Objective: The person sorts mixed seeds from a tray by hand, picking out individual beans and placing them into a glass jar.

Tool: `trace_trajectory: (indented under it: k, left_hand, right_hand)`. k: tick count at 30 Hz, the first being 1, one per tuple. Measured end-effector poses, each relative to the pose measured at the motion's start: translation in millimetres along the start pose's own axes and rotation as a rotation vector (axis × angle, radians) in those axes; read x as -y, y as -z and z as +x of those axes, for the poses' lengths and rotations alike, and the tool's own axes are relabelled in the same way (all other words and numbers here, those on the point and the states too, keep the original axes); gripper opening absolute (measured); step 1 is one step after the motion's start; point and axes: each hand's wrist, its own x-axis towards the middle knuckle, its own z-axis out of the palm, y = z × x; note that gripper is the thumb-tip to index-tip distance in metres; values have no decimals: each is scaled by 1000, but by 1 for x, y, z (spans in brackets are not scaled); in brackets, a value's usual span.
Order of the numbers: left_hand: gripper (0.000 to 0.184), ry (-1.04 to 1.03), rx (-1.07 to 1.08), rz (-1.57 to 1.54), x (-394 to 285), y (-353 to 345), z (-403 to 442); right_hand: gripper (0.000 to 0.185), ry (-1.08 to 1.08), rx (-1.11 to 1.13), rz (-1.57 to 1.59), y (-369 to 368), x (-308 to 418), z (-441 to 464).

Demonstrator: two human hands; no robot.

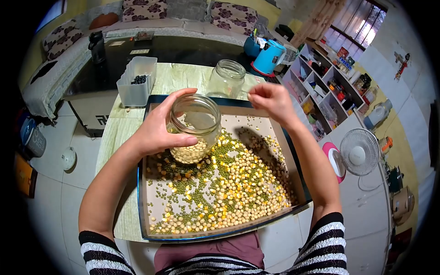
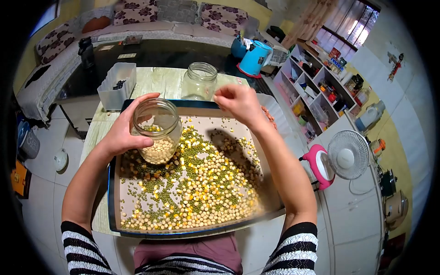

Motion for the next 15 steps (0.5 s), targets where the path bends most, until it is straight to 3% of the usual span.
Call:
trace_trajectory:
  k: [3,6,8,10,13,15]
  left_hand:
    - [100,-8,7,-10,0,-1,1]
    - [95,-58,8,-10,5,1,1]
    - [91,-96,19,-2,5,2,1]
    - [91,-95,8,11,5,2,1]
    - [98,-28,7,-24,1,-1,1]
    - [98,-29,2,-5,2,0,1]
  right_hand:
    - [12,246,55,96,-10,55,4]
    - [13,338,192,105,-34,81,0]
    - [13,696,95,-214,-43,82,1]
    - [13,678,83,-189,-39,83,-5]
    - [9,384,-15,-134,-20,59,-14]
    - [14,58,83,-134,-9,27,-22]
